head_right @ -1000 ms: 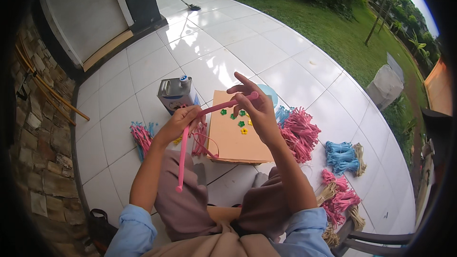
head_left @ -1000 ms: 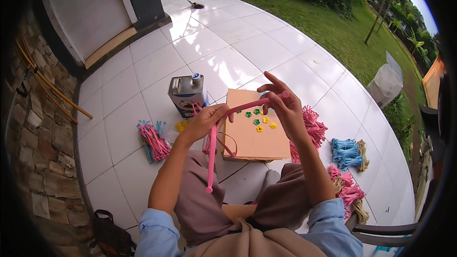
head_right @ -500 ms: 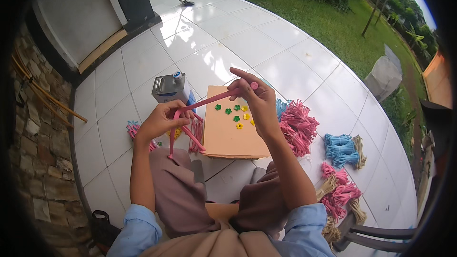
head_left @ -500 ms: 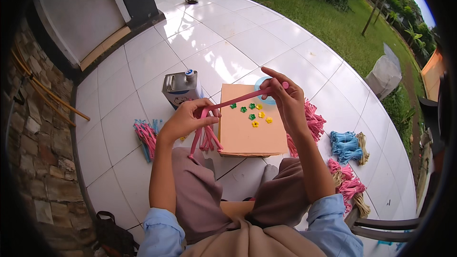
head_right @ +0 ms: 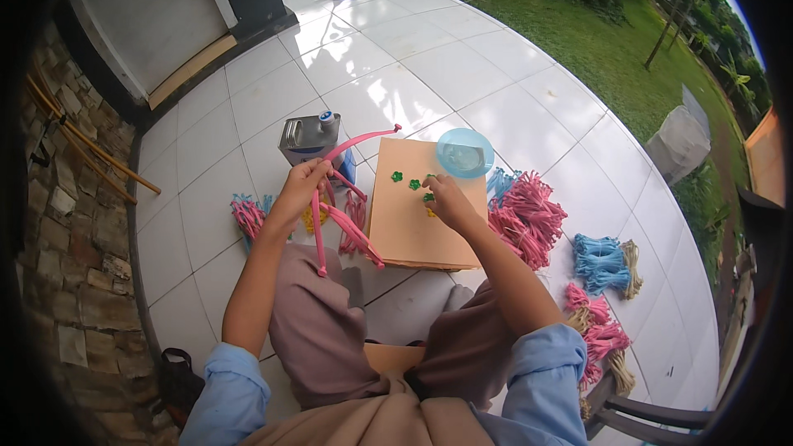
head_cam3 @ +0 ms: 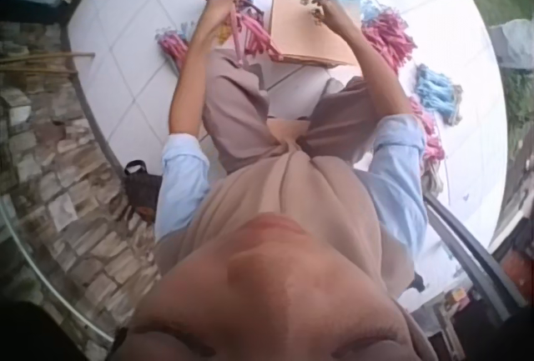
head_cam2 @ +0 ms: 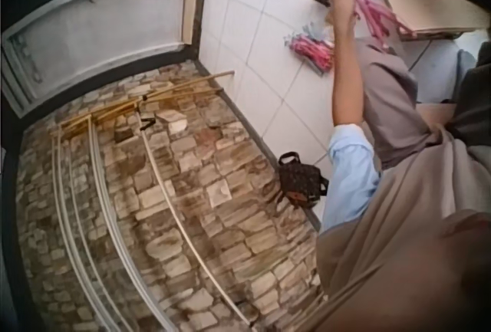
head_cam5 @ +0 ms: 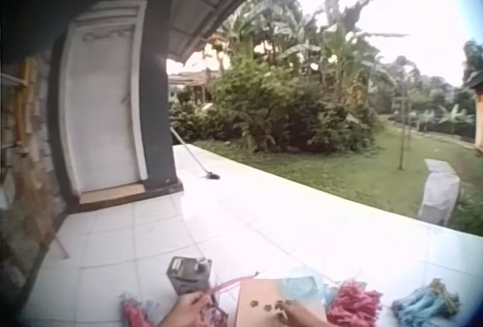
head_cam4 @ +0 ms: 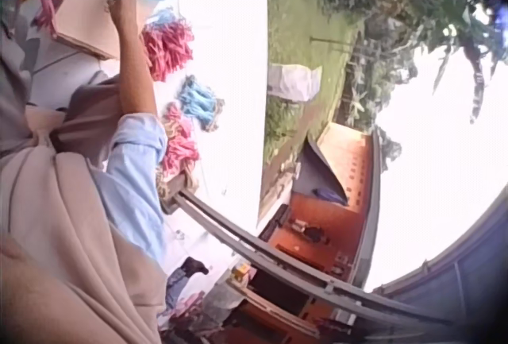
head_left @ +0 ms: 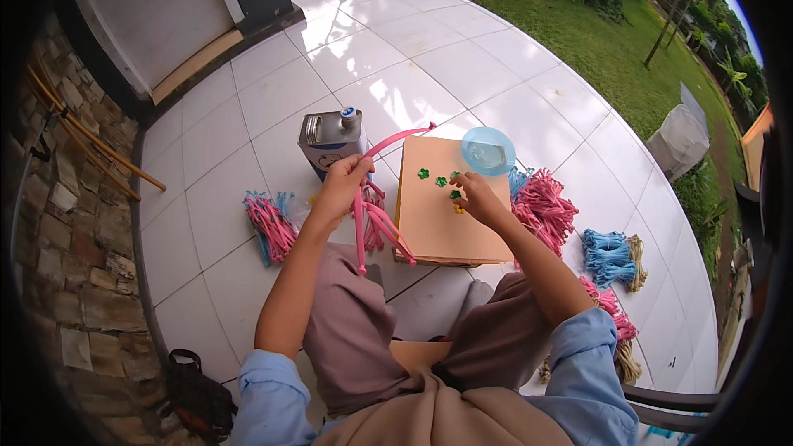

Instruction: The person applies adhesive to various small shoe components using a finger, then places the components onto a flat surface.

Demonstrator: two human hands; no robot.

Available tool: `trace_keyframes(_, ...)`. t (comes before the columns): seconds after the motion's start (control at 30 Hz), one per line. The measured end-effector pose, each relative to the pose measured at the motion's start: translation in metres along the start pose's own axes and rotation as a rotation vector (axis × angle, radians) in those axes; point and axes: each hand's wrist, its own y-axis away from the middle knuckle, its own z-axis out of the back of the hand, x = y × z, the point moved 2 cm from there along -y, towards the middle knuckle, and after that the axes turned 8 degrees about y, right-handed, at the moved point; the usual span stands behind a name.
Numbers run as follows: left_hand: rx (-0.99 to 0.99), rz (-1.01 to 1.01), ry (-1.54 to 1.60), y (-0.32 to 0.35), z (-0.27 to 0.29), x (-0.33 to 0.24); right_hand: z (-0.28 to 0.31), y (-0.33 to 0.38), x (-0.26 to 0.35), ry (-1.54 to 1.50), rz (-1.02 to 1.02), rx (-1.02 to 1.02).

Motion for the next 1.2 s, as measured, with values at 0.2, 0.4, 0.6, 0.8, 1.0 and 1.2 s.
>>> trace_keyframes(0.2,-0.003,0.017,-0.041,0.001,-0.014,-0.005,-0.006,-0.006,0.0,0.125,0.092,-0.05)
trace_keyframes(0.4,-0.016,0.009,-0.105,0.001,-0.009,0.0,0.02,-0.02,0.048,-0.174,0.048,-0.116)
trace_keyframes(0.6,0.011,-0.02,-0.095,-0.006,-0.016,0.003,0.008,-0.015,0.023,-0.013,0.036,-0.168)
trace_keyframes(0.8,0.05,0.024,-0.14,-0.011,-0.015,0.012,-0.01,-0.014,-0.001,-0.081,0.002,-0.1)
trace_keyframes(1.0,0.054,0.114,-0.13,-0.008,-0.022,0.005,-0.016,-0.018,0.003,0.054,0.026,-0.133)
trace_keyframes(1.2,0.193,0.194,0.189,-0.009,-0.018,0.012,-0.009,-0.019,0.004,-0.027,-0.019,-0.107)
